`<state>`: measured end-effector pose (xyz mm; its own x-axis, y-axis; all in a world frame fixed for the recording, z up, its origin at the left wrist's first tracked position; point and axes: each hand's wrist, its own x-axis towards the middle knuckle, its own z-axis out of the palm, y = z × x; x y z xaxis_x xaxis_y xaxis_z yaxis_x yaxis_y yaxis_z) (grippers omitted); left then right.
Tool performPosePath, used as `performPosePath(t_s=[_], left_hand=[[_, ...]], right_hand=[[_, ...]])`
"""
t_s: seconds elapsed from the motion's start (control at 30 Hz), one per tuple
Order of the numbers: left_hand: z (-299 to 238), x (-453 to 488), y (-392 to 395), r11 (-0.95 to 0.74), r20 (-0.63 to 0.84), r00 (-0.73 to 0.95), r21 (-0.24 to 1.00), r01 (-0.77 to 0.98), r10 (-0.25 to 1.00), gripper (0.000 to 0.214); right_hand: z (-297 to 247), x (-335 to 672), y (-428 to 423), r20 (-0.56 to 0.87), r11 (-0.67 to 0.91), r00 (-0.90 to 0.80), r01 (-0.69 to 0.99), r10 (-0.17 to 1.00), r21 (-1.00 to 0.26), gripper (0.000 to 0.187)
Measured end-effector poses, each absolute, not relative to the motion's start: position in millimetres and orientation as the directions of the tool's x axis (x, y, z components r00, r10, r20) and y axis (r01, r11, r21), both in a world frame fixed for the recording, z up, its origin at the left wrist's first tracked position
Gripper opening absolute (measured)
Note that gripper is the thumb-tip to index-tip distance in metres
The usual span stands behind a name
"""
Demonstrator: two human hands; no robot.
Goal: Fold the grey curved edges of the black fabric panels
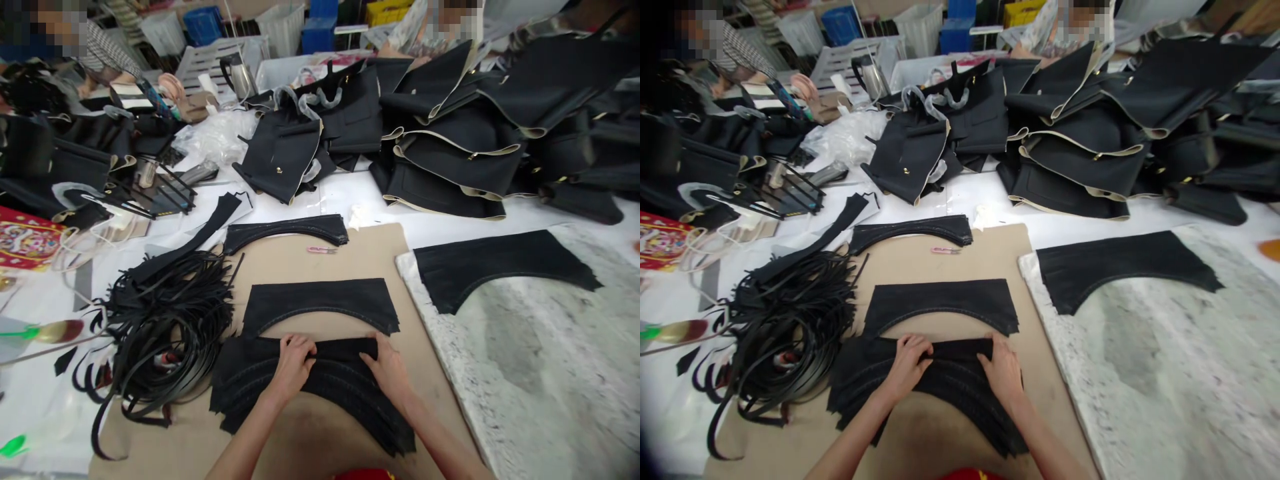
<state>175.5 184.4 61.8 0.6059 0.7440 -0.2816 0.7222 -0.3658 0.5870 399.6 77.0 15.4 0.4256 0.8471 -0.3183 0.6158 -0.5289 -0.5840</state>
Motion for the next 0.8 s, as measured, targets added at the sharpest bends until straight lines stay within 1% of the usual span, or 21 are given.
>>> performPosePath(t_s=[0.07,0.13,0.2,0.3,0.4,0.5,0.6,0.7,0.8], left_hand=[[65,170,181,-0.350,-0.300,0.608,0.601,0.719,0.735,0.019],[66,162,181,-0.319,-0.320,0.584,0.598,0.735,0.746,0.021],[66,150,186,-0.278,-0.348,0.546,0.586,0.761,0.762,0.018],[66,127,201,-0.208,-0.401,0.490,0.571,0.794,0.774,0.008],[68,102,217,-0.140,-0.453,0.450,0.567,0.811,0.769,0.007],[67,83,229,-0.072,-0.514,0.416,0.563,0.824,0.750,0.004],[62,70,235,0.012,-0.557,0.368,0.563,0.826,0.744,0.005],[60,62,236,0.122,-0.577,0.324,0.602,0.789,0.749,0.010],[67,57,238,0.269,-0.606,0.296,0.667,0.695,0.738,0.020]], right_hand=[[22,402,78,-0.336,-0.503,0.377,0.582,0.863,-0.639,0.024],[35,406,77,-0.327,-0.447,0.306,0.555,0.894,-0.701,0.020],[52,413,72,-0.333,-0.396,0.214,0.492,0.918,-0.775,0.023],[71,427,64,-0.400,-0.415,0.116,0.318,0.909,-0.852,0.029],[76,442,58,-0.436,-0.463,0.165,0.206,0.885,-0.862,0.032],[74,455,59,-0.450,-0.491,0.238,0.158,0.861,-0.857,0.035],[71,465,66,-0.498,-0.540,0.267,0.109,0.825,-0.835,0.039],[71,474,77,-0.534,-0.564,0.264,0.049,0.803,-0.824,0.042],[70,483,89,-0.518,-0.559,0.306,0.058,0.799,-0.827,0.045]])
